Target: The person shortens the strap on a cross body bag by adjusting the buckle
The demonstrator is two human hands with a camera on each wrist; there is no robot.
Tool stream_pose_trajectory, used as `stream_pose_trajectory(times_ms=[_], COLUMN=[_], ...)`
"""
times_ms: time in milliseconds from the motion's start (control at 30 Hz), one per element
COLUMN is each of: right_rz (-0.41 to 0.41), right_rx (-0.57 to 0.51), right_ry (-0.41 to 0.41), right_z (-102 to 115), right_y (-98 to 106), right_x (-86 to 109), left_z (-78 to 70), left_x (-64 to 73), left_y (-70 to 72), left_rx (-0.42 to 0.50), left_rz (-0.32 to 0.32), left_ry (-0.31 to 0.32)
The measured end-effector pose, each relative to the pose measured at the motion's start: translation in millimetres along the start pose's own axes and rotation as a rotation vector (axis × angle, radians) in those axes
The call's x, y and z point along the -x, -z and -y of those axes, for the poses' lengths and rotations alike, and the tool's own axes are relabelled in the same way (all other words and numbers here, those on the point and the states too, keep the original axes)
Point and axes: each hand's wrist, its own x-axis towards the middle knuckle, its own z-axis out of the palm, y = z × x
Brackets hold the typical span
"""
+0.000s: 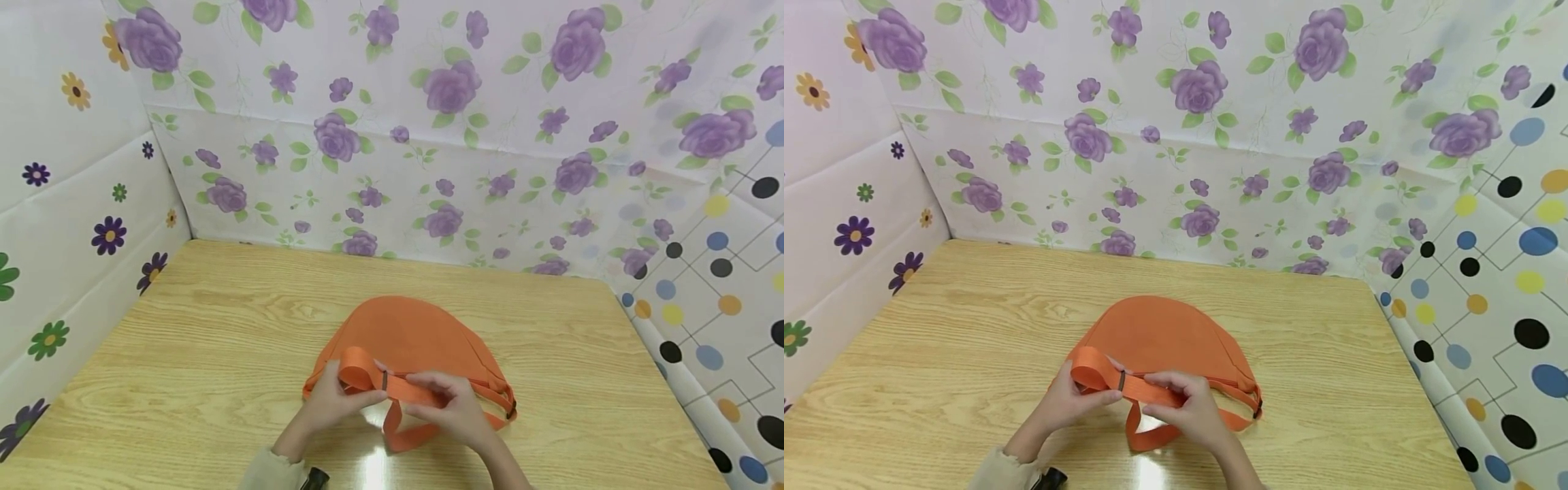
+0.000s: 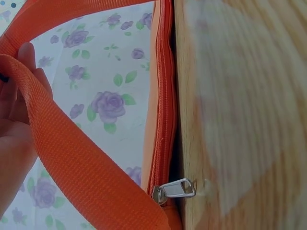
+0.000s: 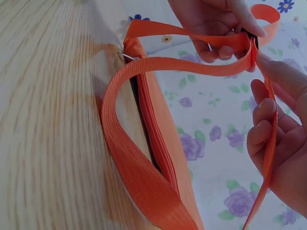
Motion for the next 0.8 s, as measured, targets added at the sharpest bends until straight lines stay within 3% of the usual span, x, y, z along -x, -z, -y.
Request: stream_pose_trajectory(times_ms=[167, 233, 567, 667, 800], right_rz=[0.029, 0.034, 0.04, 0.039, 0.037], right_rx=[0.028, 0.02, -0.017, -0.022, -0.018], right_ry=[0.169, 0.2, 0.211, 0.217, 0.214], right_z=[7, 3, -13, -8, 3], right_y=[1, 2, 1, -1, -4], right_x=[-3.1, -3.1, -2.5, -4.2, -7.5], left_z=[-10.7, -9.6, 8.8, 9.3, 7.3], left_x=[-0.5, -0.4, -0.9, -1.7, -1.9], left_y=[-1.9, -1.6, 1.4, 0.7, -0.5], left_rx=[-0.011, 0.0, 0.026, 0.018, 0.027], left_rz=[0.006, 0.015, 0.06, 0.063, 0.063], left_ry=[-0.015, -0.024, -0.103, -0.104, -0.055])
